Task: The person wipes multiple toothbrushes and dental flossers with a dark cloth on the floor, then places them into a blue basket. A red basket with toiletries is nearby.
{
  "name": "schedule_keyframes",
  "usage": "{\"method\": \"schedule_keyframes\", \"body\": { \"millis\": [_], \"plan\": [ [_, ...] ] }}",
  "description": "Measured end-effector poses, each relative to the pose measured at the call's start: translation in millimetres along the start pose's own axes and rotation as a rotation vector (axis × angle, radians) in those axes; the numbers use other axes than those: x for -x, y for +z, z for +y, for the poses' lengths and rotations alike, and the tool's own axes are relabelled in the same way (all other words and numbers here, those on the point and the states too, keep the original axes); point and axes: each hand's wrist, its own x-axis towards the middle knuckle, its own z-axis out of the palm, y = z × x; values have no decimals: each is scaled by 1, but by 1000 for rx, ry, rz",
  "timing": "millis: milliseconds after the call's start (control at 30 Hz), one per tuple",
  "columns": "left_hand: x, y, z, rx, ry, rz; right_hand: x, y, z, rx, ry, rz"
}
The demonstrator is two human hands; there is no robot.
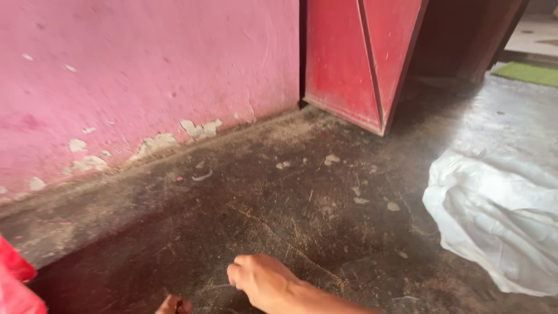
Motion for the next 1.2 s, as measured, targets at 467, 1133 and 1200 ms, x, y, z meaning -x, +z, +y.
{"method": "schedule_keyframes", "body": {
  "millis": [467,1133,1200],
  "plan": [
    [132,-201,76,673,286,-280,34,-113,-132,-3,187,-137],
    [213,-245,-3,645,291,-247,69,-35,-184,260,-137,-563],
    [208,-240,-5,665,289,-246,67,-24,-187,261,-135,-613]
  ]
}}
